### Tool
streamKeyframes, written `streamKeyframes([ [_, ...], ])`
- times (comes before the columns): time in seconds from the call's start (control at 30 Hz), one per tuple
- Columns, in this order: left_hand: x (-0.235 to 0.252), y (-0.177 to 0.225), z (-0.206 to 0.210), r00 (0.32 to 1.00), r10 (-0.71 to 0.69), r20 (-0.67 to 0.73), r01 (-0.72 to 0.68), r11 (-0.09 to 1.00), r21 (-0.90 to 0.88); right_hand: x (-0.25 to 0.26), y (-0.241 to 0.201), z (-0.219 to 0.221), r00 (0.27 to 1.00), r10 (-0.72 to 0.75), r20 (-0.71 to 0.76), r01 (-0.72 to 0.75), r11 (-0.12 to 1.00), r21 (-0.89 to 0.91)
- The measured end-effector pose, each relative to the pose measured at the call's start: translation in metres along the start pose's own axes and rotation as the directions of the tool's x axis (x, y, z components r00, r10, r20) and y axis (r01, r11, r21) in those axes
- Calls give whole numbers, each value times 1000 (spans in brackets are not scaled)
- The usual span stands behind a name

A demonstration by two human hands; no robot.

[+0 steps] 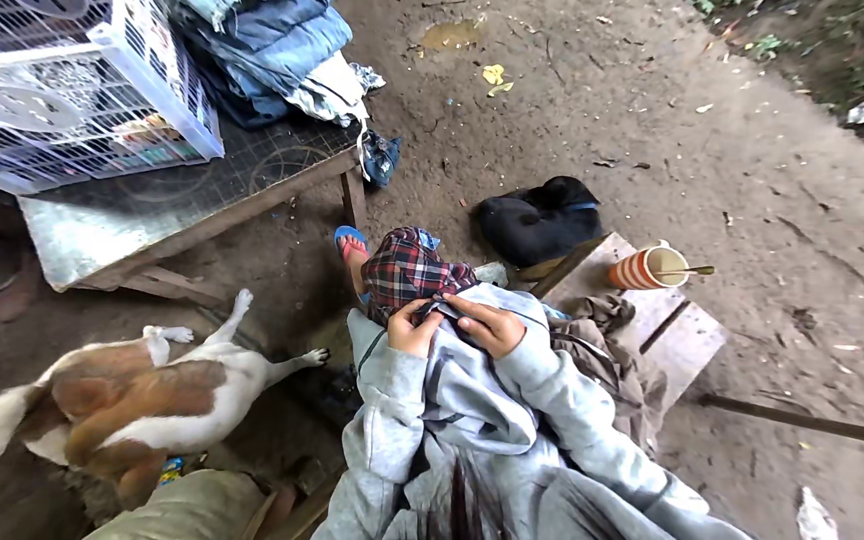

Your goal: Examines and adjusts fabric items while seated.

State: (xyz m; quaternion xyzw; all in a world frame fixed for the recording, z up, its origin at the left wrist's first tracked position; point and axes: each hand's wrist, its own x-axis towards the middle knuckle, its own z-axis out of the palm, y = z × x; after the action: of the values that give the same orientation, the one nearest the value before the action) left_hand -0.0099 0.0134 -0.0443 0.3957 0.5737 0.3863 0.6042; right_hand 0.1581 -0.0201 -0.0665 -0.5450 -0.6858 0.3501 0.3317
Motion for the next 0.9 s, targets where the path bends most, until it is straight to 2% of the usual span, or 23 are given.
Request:
streamKeyframes([
  [0.07, 1, -1, -1, 1000, 21, 10, -21, 1000, 21, 3, 1, -1, 999, 29, 30, -34, 985, 171],
  [0.17, 1, 0, -2, 999, 34, 32, -36, 998, 56, 7, -2, -5, 984, 147, 102, -177, 886, 429],
  [0.3, 1, -1, -2, 998, 52, 35, -55, 996, 65, 9, -2, -8, 970, 184, 160, -242, 814, 528],
  [0.37, 0, -1, -3, 997, 62, 36, -64, 995, 74, 8, -5, -6, 978, 163, 129, -206, 855, 476],
  [0.47, -3, 0, -1, 998, 57, 4, -57, 995, 84, 5, -7, -3, 997, 42, 65, -58, 961, 270],
  [0.53, -3, 1, 0, 999, 38, -19, -36, 995, 89, 4, -5, 0, 999, -26, 28, 21, 987, 160],
  [0.77, 0, 3, -4, 1000, -23, 3, 23, 1000, 13, -2, -12, -2, 998, 29, 53, -25, 997, -68],
  [0.9, 0, 7, -5, 998, -64, 1, 64, 997, -47, -10, -10, -5, 996, 74, 55, -67, 990, -122],
])
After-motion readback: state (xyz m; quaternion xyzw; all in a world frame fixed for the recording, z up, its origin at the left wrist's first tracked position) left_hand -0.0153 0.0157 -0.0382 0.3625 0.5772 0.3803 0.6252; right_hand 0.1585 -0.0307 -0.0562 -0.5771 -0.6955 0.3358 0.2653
